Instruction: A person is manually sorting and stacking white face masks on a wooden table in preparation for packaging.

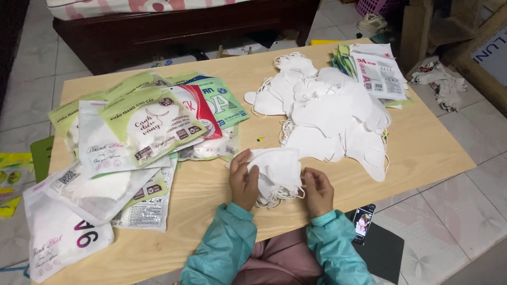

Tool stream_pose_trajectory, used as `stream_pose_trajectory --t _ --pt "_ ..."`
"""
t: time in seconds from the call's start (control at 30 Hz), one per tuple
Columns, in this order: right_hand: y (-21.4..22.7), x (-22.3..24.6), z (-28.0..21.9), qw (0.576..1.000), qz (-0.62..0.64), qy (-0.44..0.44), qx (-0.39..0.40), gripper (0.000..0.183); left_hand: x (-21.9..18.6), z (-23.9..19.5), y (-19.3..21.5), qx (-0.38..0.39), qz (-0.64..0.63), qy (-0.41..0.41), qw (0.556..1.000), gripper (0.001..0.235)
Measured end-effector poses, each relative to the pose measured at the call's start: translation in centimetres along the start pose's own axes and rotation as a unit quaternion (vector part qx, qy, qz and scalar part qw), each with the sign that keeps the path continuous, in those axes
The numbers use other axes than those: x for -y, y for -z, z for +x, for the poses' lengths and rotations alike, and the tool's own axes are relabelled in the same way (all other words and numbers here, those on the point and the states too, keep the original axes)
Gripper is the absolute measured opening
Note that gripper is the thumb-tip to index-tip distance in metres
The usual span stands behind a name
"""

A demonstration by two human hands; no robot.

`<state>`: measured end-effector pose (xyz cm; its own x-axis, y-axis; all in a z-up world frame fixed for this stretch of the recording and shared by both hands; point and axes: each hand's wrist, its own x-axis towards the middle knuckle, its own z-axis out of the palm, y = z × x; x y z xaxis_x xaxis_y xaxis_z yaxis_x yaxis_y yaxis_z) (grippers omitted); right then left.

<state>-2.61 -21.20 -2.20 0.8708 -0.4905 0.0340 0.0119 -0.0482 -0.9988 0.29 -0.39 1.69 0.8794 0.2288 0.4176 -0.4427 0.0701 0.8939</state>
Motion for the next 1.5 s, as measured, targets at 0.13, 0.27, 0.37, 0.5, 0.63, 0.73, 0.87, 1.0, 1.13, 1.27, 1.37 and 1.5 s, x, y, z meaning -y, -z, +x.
stream_pose_trajectory --t 0.13,0.27,0.37,0.5,0.63,0.73,0.87,1.0,1.13,1.27,1.37,1.5 --pt "-0.1 -0.4 -0.7 0.999 0.004 0.026 -0.026 0.026 -0.1 0.0 0.4 -0.064 0.042 0.003 0.997 0.022" --pt "-1.0 -0.3 -0.9 0.999 -0.003 0.054 0.01 0.046 0.9 -0.3 0.4 -0.121 0.023 0.082 0.989 0.033" --pt "-2.3 1.6 -0.4 0.997 -0.028 0.045 0.047 0.064 0.4 0.1 -0.4 -0.13 -0.035 0.146 0.98 0.04" --pt "-1.5 2.6 -0.3 0.992 -0.069 0.039 0.099 0.082 -0.5 -0.5 -1.4 -0.075 -0.149 0.261 0.951 0.047" --pt "1.1 2.4 1.6 0.989 -0.115 0.061 0.071 0.089 0.7 -0.5 -2.7 0.013 -0.185 0.339 0.922 0.039" --pt "2.1 3.3 2.2 0.996 -0.081 0.006 0.048 0.1 0.7 0.3 -2.5 -0.015 -0.205 0.353 0.913 0.037" --pt "3.1 3.9 3.4 0.995 -0.103 0.005 -0.009 0.103 1.0 1.2 -1.6 -0.111 -0.2 0.348 0.909 0.033" --pt "4.6 2.6 5.4 0.989 -0.106 0.059 -0.089 0.104 2.2 0.7 -0.7 -0.14 -0.157 0.344 0.915 0.028" --pt "3.6 1.8 6.4 0.984 -0.103 0.074 -0.125 0.097 2.4 0.2 -0.6 -0.105 -0.111 0.319 0.935 0.025" --pt "3.7 -0.2 6.3 0.974 -0.144 0.096 -0.15 0.071 3.1 -0.6 -0.2 -0.047 -0.053 0.282 0.957 0.021" --pt "3.9 -2.1 6.8 0.961 -0.168 0.128 -0.177 0.064 3.4 -1.1 0.0 -0.034 -0.033 0.258 0.965 0.02" --pt "3.2 -1.5 7.1 0.936 -0.218 0.181 -0.211 0.051 2.0 -0.6 -1.1 -0.025 0.009 0.169 0.985 0.033"
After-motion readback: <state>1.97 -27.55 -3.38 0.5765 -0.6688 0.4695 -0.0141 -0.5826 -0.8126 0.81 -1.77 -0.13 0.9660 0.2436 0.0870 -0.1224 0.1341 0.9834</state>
